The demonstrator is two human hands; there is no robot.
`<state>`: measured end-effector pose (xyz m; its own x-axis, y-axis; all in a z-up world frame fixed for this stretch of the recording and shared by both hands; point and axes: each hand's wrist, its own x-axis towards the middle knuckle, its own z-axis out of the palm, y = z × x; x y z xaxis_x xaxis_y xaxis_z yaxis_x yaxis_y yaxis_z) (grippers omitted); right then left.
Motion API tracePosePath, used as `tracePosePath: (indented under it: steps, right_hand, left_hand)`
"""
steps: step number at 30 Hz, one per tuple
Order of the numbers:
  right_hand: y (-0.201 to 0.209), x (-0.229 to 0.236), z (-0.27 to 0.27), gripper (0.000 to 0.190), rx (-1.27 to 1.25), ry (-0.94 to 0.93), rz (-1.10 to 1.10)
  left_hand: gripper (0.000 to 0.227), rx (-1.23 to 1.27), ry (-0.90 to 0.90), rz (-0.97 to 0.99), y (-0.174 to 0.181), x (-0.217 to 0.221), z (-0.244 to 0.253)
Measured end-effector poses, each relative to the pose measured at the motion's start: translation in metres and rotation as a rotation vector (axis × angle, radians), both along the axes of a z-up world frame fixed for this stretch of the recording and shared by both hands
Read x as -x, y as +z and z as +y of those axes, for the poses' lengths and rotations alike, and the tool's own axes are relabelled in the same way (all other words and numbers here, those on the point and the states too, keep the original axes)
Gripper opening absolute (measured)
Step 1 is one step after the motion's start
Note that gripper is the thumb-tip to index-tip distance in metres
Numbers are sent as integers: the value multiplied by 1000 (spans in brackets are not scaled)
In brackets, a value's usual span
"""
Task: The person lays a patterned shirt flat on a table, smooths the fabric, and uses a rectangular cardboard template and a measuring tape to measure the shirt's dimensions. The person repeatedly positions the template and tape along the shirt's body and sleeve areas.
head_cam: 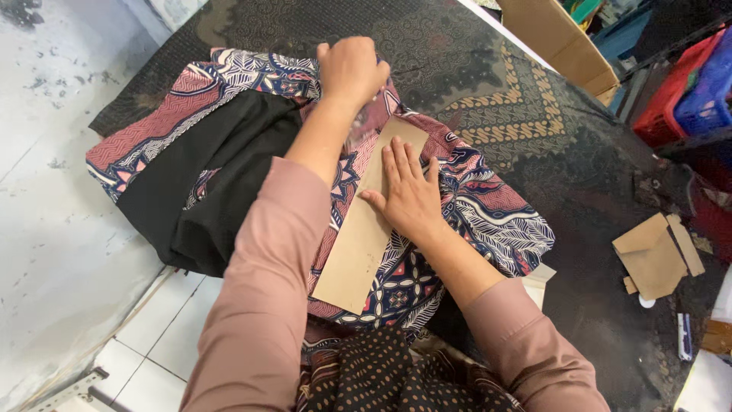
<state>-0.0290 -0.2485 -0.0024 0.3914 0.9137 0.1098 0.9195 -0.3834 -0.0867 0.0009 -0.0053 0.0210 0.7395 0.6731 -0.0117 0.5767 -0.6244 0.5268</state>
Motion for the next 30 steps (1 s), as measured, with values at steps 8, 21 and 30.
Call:
tracePosePath:
  steps: [8,21,30]
  right_hand:
    - [3,-16,12,97,-5,41,31]
    - [-4,-22,23,105,-45,25,96]
    - [-5,-21,18,107,-6,56,60]
  left_hand:
    - [11,-689,-180,-406,-19,-12,29]
    - [20,-879,-672,184,-3,-6,-13]
    - [48,-580,-618,139,-29,-28,1]
